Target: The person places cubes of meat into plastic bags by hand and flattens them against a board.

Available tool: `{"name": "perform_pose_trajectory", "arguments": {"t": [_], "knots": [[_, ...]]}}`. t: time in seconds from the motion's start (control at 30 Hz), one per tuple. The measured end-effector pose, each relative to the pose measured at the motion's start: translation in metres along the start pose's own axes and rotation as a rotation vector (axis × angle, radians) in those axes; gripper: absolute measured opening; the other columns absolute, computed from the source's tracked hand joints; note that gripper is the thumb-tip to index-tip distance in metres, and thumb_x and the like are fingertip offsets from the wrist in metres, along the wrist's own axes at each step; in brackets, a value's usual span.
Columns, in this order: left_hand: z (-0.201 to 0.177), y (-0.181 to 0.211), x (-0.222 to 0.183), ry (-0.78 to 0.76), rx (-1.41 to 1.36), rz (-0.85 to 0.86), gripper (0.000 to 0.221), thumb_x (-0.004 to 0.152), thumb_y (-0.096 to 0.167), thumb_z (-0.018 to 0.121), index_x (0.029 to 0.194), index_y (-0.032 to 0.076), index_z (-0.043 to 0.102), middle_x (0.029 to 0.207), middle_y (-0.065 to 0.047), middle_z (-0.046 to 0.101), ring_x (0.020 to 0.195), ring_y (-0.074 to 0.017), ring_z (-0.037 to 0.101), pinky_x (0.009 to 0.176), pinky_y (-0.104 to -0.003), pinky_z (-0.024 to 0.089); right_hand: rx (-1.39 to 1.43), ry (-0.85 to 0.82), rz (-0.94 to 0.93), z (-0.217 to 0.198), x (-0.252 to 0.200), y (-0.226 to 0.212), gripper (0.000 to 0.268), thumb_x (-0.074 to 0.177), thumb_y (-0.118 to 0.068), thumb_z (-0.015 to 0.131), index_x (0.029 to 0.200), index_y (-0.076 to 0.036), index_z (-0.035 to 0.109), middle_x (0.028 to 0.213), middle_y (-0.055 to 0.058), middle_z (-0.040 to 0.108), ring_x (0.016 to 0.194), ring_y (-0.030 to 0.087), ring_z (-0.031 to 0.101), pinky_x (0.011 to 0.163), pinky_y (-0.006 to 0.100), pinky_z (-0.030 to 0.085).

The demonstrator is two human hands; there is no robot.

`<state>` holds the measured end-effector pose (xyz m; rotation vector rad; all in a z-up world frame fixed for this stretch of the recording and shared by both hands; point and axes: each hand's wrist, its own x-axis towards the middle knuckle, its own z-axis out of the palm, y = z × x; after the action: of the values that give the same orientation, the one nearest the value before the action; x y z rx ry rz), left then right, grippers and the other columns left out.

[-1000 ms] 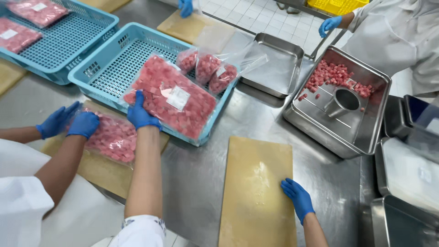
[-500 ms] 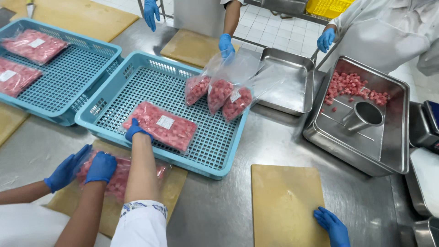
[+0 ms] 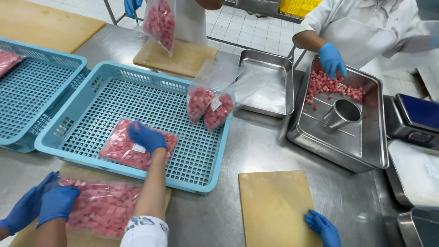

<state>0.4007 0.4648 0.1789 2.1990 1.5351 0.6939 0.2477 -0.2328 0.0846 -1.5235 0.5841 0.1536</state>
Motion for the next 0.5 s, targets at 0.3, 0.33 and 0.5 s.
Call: {"name": "perform_pose_trajectory", "arguments": {"t": [0.3,0.33,0.5], "knots": [[0.078,0.248,-0.155,-0.324,-0.311,0.938,0.064,0.066,0.053,0.089,0.103,0.01,0.059,0.105,-0.015,0.058,0.1,-0.0373,0.054,0.081,-0.05,0.048,0.059,0.002,-0.056,-0.026,0.048,0.058,0.041,0.106,-0.012,0.053,0.141,0.007,0.063,0.114,0.034,0.074,0.104,0.039,0.071,0.092,0.042,0.053],[0.082,0.263,-0.159,-0.342,-0.103,0.905,0.063,0.065,0.055,0.089,0.106,0.015,0.062,0.107,-0.013,0.061,0.098,-0.0333,0.059,0.081,-0.047,0.05,0.091,0.025,-0.024,-0.023,0.042,0.053,0.04,0.105,-0.012,0.055,0.139,0.008,0.065,0.112,0.034,0.075,0.103,0.04,0.071,0.093,0.043,0.054],[0.146,0.271,-0.139,-0.376,0.015,0.968,0.019,0.077,0.014,0.065,0.095,0.016,0.07,0.093,-0.012,0.07,0.087,-0.0369,0.071,0.07,-0.047,0.055,0.086,0.071,-0.044,-0.016,0.018,0.028,0.037,0.104,-0.009,0.055,0.134,0.009,0.069,0.11,0.033,0.078,0.099,0.037,0.074,0.092,0.042,0.057]]}}
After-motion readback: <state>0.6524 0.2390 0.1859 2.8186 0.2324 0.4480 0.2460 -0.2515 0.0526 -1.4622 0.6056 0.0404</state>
